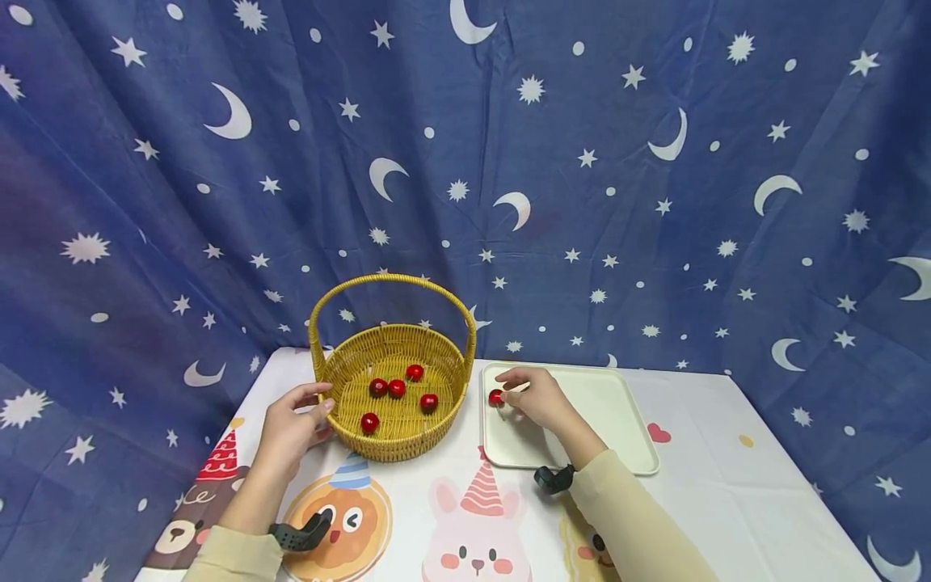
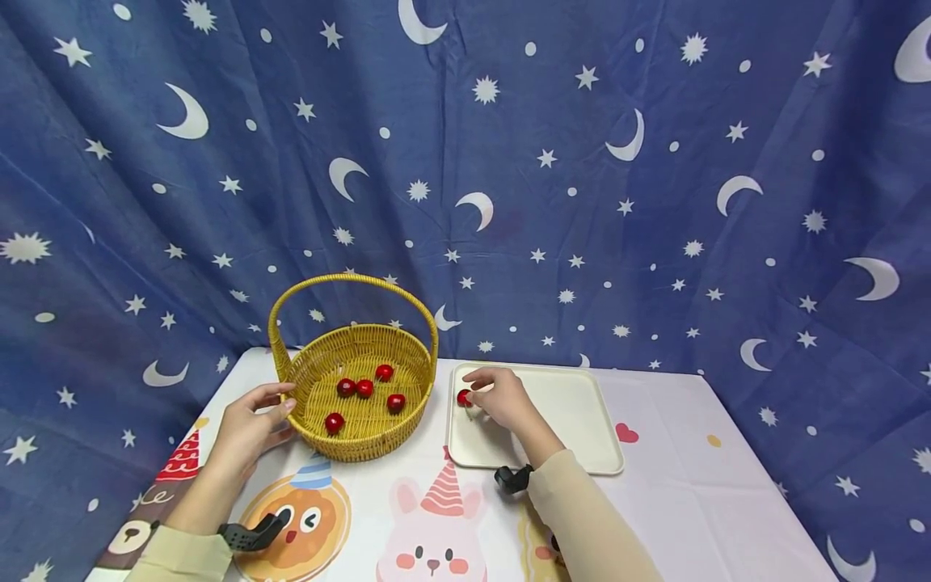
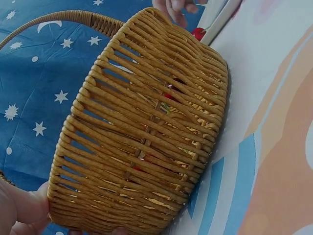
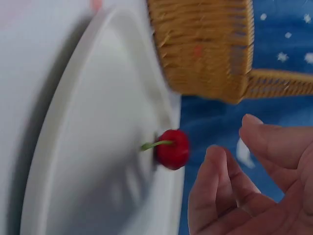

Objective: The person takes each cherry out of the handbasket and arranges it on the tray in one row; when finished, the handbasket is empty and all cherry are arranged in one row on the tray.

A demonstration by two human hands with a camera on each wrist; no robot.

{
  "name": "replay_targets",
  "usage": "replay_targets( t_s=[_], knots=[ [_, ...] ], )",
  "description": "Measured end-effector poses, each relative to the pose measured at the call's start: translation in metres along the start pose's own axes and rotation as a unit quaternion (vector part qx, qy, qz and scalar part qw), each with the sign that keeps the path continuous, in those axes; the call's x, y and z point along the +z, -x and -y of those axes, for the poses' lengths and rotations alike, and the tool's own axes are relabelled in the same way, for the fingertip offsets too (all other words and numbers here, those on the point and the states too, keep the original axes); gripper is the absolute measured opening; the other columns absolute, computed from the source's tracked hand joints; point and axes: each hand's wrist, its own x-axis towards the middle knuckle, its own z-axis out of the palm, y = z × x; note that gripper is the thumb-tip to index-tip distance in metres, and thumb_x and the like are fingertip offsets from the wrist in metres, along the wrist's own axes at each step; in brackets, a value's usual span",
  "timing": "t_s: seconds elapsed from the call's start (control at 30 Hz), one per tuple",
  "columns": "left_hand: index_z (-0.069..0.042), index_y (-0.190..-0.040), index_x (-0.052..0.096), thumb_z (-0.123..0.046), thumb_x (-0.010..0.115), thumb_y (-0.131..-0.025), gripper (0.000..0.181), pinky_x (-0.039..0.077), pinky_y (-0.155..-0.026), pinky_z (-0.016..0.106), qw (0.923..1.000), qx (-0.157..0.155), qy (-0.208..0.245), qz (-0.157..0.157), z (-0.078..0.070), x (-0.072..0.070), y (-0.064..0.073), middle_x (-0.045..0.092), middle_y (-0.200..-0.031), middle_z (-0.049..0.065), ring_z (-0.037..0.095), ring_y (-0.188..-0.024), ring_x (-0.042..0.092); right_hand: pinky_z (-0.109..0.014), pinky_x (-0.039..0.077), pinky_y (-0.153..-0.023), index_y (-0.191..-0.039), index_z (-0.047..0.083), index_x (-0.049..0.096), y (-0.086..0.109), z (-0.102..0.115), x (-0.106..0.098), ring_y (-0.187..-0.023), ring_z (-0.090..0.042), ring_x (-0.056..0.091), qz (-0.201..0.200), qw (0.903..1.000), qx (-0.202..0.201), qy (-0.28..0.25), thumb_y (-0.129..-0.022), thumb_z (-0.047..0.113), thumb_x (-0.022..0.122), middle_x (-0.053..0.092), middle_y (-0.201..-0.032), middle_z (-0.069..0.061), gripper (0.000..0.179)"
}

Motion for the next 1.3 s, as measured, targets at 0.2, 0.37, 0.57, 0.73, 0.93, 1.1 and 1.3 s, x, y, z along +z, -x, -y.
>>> replay_targets(
  t_s=[0.2,0.37,0.57,0.73,0.93,1.1,1.3],
  knots=[
    [-0.006,-0.151,0.058,-0.013,0.065,-0.108,0.044,0.066,-0.087,0.035,1.0,0.0,-0.001,0.001,0.0,0.001,0.0,0.049,-0.143,0.019,0.024,-0.11,0.065,-0.032,0.064,-0.069,-0.127,0.004,0.077,0.024,0.025,-0.006,-0.088,-0.037,0.076,0.052,0.997,-0.055,-0.017,-0.094,0.001,0.078,0.076,-0.12,-0.023,0.033],
    [-0.006,-0.152,0.058,-0.012,0.064,-0.108,0.044,0.067,-0.087,0.035,1.0,-0.001,0.002,0.001,0.0,0.0,0.0,0.048,-0.142,0.019,0.025,-0.111,0.065,-0.026,0.061,-0.071,-0.123,0.009,0.08,0.039,0.059,0.004,-0.085,-0.018,0.071,0.076,0.9899,-0.119,-0.012,-0.093,0.003,0.079,0.077,-0.119,-0.019,0.03],
    [-0.005,-0.151,0.057,-0.014,0.065,-0.109,0.044,0.067,-0.087,0.035,1.0,0.003,0.007,0.005,-0.001,0.0,-0.001,0.048,-0.142,0.019,0.024,-0.11,0.066,-0.024,0.059,-0.073,-0.122,0.014,0.081,0.039,0.099,0.035,-0.089,-0.012,0.07,0.093,0.982,-0.163,-0.02,-0.093,0.004,0.08,0.079,-0.121,-0.009,0.031],
    [-0.005,-0.151,0.058,-0.014,0.065,-0.109,0.044,0.067,-0.087,0.035,1.0,0.001,0.004,0.003,-0.001,0.0,-0.001,0.048,-0.142,0.019,0.023,-0.109,0.066,-0.025,0.059,-0.078,-0.124,0.019,0.08,0.026,0.118,0.069,-0.093,-0.013,0.069,0.116,0.9777,-0.172,-0.035,-0.093,0.002,0.08,0.078,-0.12,-0.005,0.036],
    [-0.005,-0.151,0.058,-0.014,0.065,-0.109,0.044,0.067,-0.086,0.034,1.0,-0.002,0.005,0.004,-0.001,-0.001,-0.001,0.048,-0.142,0.019,0.02,-0.107,0.066,-0.022,0.058,-0.082,-0.13,0.021,0.079,0.002,0.128,0.106,-0.092,-0.009,0.068,0.156,0.9716,-0.176,0.02,-0.092,0.003,0.083,0.078,-0.12,-0.004,0.042],
    [-0.004,-0.151,0.057,-0.014,0.064,-0.109,0.044,0.066,-0.085,0.034,0.9999,-0.007,0.007,0.004,0.0,0.0,-0.001,0.047,-0.141,0.018,0.02,-0.107,0.064,-0.02,0.057,-0.082,-0.138,0.019,0.075,-0.014,0.124,0.125,-0.093,-0.008,0.068,0.203,0.963,-0.161,0.075,-0.093,0.006,0.084,0.077,-0.129,-0.007,0.047],
    [-0.005,-0.151,0.057,-0.014,0.065,-0.109,0.044,0.067,-0.086,0.034,0.9999,-0.01,0.003,0.005,-0.002,-0.001,-0.001,0.047,-0.141,0.018,0.022,-0.109,0.065,-0.025,0.058,-0.099,-0.139,0.021,0.074,-0.025,0.126,0.137,-0.123,-0.018,0.071,0.237,0.9496,-0.159,0.129,-0.094,0.008,0.083,0.076,-0.135,-0.002,0.047]
  ],
)
